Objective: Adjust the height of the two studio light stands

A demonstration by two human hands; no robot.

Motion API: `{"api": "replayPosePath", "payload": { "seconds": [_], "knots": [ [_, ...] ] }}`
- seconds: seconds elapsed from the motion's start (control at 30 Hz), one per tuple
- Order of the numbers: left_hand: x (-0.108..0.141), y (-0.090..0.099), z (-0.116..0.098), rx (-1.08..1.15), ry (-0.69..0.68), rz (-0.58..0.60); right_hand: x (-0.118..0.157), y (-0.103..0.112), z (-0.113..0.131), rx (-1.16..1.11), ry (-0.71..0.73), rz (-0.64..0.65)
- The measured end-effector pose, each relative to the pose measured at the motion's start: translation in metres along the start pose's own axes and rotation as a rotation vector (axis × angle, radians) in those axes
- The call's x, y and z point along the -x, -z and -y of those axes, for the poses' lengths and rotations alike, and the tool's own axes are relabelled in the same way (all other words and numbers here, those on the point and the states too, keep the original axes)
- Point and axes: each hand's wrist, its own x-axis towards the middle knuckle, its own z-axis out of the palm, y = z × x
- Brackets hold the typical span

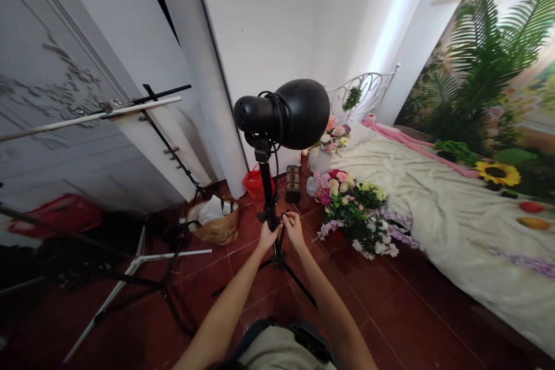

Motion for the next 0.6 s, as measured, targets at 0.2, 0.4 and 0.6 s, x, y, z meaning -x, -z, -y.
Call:
{"api": "replayPosePath", "payload": {
  "seconds": [0.2,0.4,0.6],
  "knots": [
    [0.0,0.0,-0.003,0.011,-0.005,0.0,-0.006,-0.004,0.011,0.083,0.086,0.054],
    [0.0,-0.001,-0.003,0.011,-0.029,-0.002,-0.017,-0.008,0.017,0.224,0.011,0.039],
    [0.001,-0.001,-0.006,-0.003,-0.012,-0.025,-0.03,-0.013,0.022,0.279,-0.144,-0.008]
  ]
}}
